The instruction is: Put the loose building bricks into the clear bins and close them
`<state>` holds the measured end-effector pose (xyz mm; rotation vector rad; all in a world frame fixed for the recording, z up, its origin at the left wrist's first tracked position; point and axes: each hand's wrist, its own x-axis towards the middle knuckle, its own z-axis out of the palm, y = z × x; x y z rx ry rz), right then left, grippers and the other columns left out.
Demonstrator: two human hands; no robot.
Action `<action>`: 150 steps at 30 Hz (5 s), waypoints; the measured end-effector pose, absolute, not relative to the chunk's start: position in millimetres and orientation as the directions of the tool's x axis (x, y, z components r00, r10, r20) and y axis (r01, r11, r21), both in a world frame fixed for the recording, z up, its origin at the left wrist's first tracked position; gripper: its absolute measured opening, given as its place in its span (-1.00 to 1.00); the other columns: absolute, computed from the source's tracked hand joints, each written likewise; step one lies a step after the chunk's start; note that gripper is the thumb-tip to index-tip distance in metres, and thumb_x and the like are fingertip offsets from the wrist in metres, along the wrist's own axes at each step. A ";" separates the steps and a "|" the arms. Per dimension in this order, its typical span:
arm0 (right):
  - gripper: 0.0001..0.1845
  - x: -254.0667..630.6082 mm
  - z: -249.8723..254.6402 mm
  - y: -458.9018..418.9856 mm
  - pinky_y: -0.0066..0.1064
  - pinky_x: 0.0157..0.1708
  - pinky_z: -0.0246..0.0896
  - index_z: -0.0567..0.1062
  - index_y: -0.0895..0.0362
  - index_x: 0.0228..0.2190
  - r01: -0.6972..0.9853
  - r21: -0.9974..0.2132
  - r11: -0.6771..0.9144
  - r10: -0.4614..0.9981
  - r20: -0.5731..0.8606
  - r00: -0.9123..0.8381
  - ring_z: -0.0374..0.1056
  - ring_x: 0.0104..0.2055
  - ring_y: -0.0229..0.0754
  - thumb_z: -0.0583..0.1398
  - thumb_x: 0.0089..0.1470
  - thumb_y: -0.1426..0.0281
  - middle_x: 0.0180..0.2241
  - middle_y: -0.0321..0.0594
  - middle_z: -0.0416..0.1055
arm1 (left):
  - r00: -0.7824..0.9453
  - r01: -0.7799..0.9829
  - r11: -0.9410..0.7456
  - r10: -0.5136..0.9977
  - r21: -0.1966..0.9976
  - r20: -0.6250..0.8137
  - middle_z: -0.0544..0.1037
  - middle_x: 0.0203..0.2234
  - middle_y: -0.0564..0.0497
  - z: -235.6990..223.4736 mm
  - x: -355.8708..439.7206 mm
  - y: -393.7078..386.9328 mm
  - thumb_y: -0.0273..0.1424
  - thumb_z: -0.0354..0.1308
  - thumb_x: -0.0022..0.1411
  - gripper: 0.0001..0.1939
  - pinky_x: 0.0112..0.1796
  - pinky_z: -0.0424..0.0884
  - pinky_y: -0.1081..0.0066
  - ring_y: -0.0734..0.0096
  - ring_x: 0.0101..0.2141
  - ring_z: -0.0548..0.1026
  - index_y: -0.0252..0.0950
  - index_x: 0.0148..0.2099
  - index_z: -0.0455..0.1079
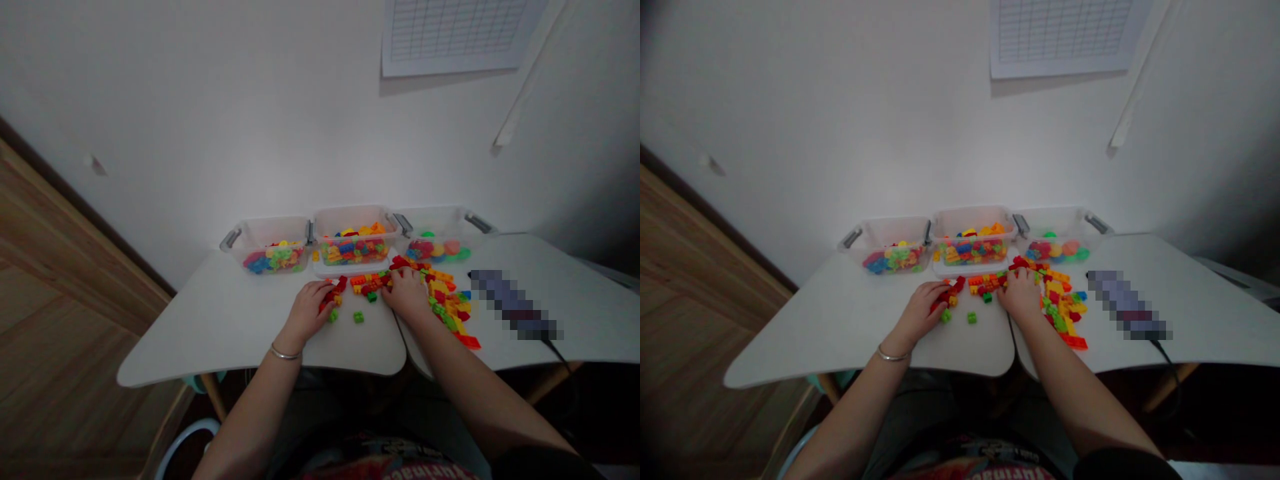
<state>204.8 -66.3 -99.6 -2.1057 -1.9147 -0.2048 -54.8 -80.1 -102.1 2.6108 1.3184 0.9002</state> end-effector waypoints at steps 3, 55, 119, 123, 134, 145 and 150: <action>-0.56 209.3 -100.1 -63.0 -0.11 -0.10 0.16 0.48 0.19 -0.09 0.978 -0.187 -0.093 0.936 0.319 0.150 0.20 -0.01 0.16 0.15 0.04 0.21 -0.02 0.08 0.31 | 0.474 0.709 -0.633 0.754 0.310 0.455 0.44 0.07 -0.14 -100.2 -53.4 -81.6 -0.39 0.14 0.23 -0.58 0.12 0.28 0.05 0.16 0.07 0.36 -0.25 0.14 0.34; -0.42 210.8 -93.4 -52.7 -0.08 -0.05 0.20 0.40 0.16 -0.01 0.982 -0.160 -0.097 0.973 0.191 0.127 0.24 0.07 0.18 0.14 0.07 0.04 0.01 0.09 0.34 | 0.510 0.771 -0.615 0.751 0.164 0.418 0.35 0.16 -0.16 -109.2 -51.5 -79.4 -0.17 0.23 0.17 -0.40 0.14 0.22 0.03 0.03 0.14 0.27 -0.27 0.20 0.27; -0.77 202.1 -93.9 -64.4 -0.20 -0.09 0.25 0.55 0.13 -0.27 0.783 -0.466 0.412 0.805 0.588 -0.074 0.38 -0.19 -0.05 0.14 0.13 0.30 -0.30 -0.10 0.52 | 0.444 0.748 -0.607 0.757 0.267 0.479 0.48 0.05 -0.08 -108.0 -52.6 -80.1 -0.37 0.13 0.25 -0.61 0.14 0.25 0.02 0.11 0.13 0.29 -0.22 0.13 0.35; -0.79 177.1 -99.8 -75.3 -0.22 -0.17 0.30 0.56 0.09 -0.31 0.696 -0.561 0.448 0.821 0.567 -0.071 0.40 -0.23 -0.07 0.17 0.10 0.27 -0.31 -0.13 0.53 | 0.333 0.722 -0.566 0.788 0.397 0.518 0.51 -0.01 -0.09 -97.8 -52.1 -80.9 -0.41 0.12 0.24 -0.61 0.09 0.33 0.10 0.17 0.06 0.37 -0.23 0.12 0.36; -0.91 161.0 -112.6 -84.2 -0.17 -0.16 0.29 0.53 0.05 -0.34 0.591 -0.598 0.542 0.808 0.563 -0.173 0.39 -0.22 -0.07 0.21 0.08 0.36 -0.34 -0.17 0.52 | 0.346 0.716 -0.548 0.817 0.433 0.461 0.61 -0.27 -0.04 -86.4 -19.7 -84.6 -0.32 0.18 0.24 -0.82 -0.08 0.41 0.14 0.22 -0.19 0.51 -0.15 -0.13 0.54; -0.93 161.0 -112.5 -82.7 -0.17 -0.12 0.26 0.52 0.07 -0.35 0.619 -0.580 0.529 0.826 0.519 -0.220 0.37 -0.20 -0.07 0.21 0.07 0.40 -0.34 -0.18 0.50 | -0.257 0.686 -0.414 0.632 0.599 0.731 0.58 -0.21 -0.06 -51.6 -79.1 -47.3 -0.29 0.10 0.26 -0.78 -0.01 0.37 0.23 0.27 -0.12 0.49 -0.27 -0.15 0.49; -0.93 160.8 -113.2 -82.2 -0.19 -0.12 0.25 0.52 0.06 -0.38 0.631 -0.536 0.561 0.796 0.558 -0.233 0.36 -0.20 -0.08 0.21 0.07 0.42 -0.35 -0.20 0.51 | -0.511 0.591 -0.264 0.608 0.762 0.607 0.58 -0.23 -0.08 -21.5 -125.2 -2.5 -0.29 0.08 0.23 -0.72 -0.09 0.40 0.33 0.33 -0.18 0.51 -0.35 -0.12 0.47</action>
